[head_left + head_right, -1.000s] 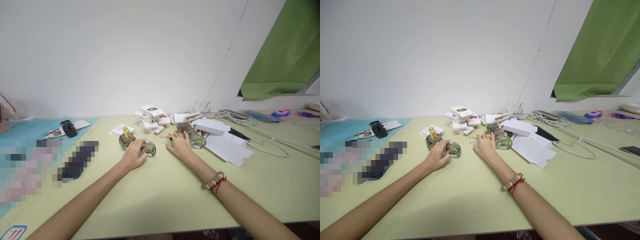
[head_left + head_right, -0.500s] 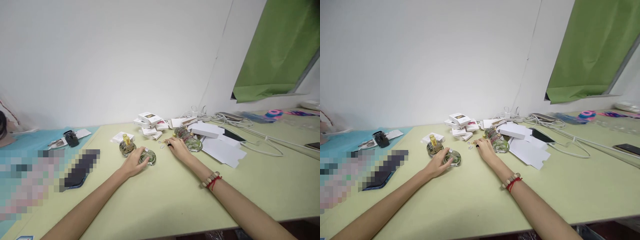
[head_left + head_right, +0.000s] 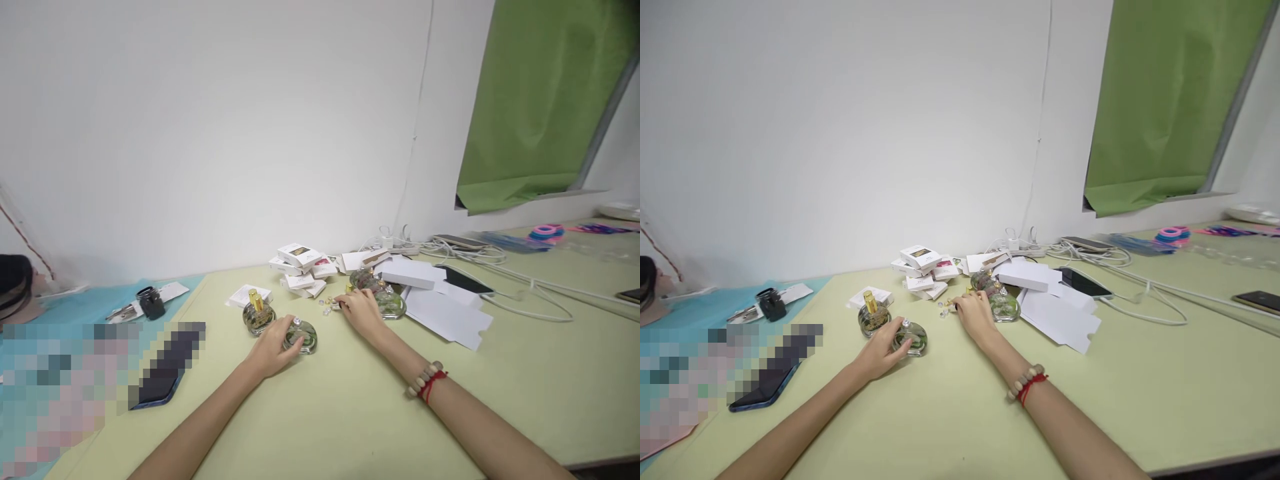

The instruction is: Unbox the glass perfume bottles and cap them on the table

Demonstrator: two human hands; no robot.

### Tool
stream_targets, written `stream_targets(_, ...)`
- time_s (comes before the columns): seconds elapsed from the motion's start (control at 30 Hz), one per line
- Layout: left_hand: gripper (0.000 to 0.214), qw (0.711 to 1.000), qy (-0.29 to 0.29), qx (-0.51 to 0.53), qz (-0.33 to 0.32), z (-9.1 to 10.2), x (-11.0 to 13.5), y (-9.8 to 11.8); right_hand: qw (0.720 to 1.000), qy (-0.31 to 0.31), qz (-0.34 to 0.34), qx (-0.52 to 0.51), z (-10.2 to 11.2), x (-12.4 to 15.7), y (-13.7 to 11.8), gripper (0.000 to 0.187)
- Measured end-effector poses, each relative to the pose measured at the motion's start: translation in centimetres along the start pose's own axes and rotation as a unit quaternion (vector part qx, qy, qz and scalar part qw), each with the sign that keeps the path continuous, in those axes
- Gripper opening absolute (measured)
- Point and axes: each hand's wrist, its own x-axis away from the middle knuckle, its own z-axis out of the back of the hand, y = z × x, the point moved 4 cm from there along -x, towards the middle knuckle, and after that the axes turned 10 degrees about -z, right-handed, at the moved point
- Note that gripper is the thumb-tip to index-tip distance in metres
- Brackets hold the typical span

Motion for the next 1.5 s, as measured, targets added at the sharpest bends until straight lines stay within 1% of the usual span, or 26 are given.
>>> stream_targets(0.1, 0.028, 1.000, -0.007, 0.011, 0.005, 0.1, -0.1, 0.1, 1.000, 0.028, -0.012, -0.001, 0.4, -0.1, 0.0, 0.024)
stream_targets(0.17, 0.026, 1.000, -0.008, 0.020, 0.008, 0.2, -0.1, 0.2, 0.999, 0.033, -0.016, -0.002, 0.6, -0.2, 0.1, 0.023)
stream_targets(0.4, 0.024, 0.999, -0.009, 0.044, 0.017, 0.2, -0.1, 0.2, 0.999, 0.000, -0.007, 0.036, -0.1, -0.4, 0.4, 0.021)
stream_targets(0.5, 0.024, 0.998, -0.011, 0.053, 0.019, 0.2, -0.2, 0.2, 0.998, -0.013, -0.017, 0.066, -0.5, -0.5, 0.5, 0.023)
stream_targets(0.57, 0.025, 0.998, -0.012, 0.057, 0.019, 0.2, -0.2, 0.2, 0.995, -0.013, -0.033, 0.093, -0.6, -0.5, 0.6, 0.025)
stream_targets(0.63, 0.024, 0.998, -0.016, 0.060, 0.020, 0.2, -0.2, 0.2, 0.993, 0.000, -0.039, 0.108, -0.6, -0.4, 0.6, 0.025)
stream_targets(0.7, 0.024, 0.998, -0.021, 0.064, 0.021, 0.2, -0.2, 0.2, 0.994, 0.017, -0.030, 0.102, -0.5, -0.4, 0.5, 0.025)
stream_targets(0.77, 0.023, 0.997, -0.023, 0.066, 0.021, 0.1, -0.2, 0.1, 0.996, 0.024, -0.008, 0.084, -0.6, -0.3, 0.3, 0.030)
stream_targets(0.93, 0.023, 0.997, -0.025, 0.073, 0.023, 0.1, -0.2, 0.1, 0.995, -0.003, 0.084, 0.047, -1.3, -0.1, -0.7, 0.037)
stream_targets(1.0, 0.022, 0.996, -0.023, 0.079, 0.023, 0.1, -0.2, 0.2, 0.993, -0.015, 0.103, 0.052, -1.7, -0.1, -0.9, 0.036)
stream_targets(1.07, 0.022, 0.996, -0.018, 0.084, 0.023, 0.2, -0.2, 0.2, 0.993, -0.025, 0.101, 0.061, -1.9, -0.2, -0.7, 0.033)
stream_targets(1.2, 0.023, 0.996, -0.016, 0.079, 0.024, 0.1, -0.2, 0.0, 0.995, -0.028, 0.058, 0.070, -2.0, -0.5, 0.0, 0.028)
stream_targets(1.33, 0.025, 0.997, -0.018, 0.073, 0.021, -0.1, -0.1, -0.1, 0.996, -0.017, 0.026, 0.079, -1.8, -0.6, 0.5, 0.031)
stream_targets(1.4, 0.025, 0.997, -0.019, 0.073, 0.018, -0.1, -0.1, -0.1, 0.996, -0.012, 0.042, 0.081, -1.8, -0.6, 0.4, 0.037)
stream_targets(1.5, 0.024, 0.997, -0.019, 0.069, 0.017, 0.0, -0.1, -0.1, 0.992, -0.015, 0.102, 0.070, -2.0, -0.4, -0.2, 0.044)
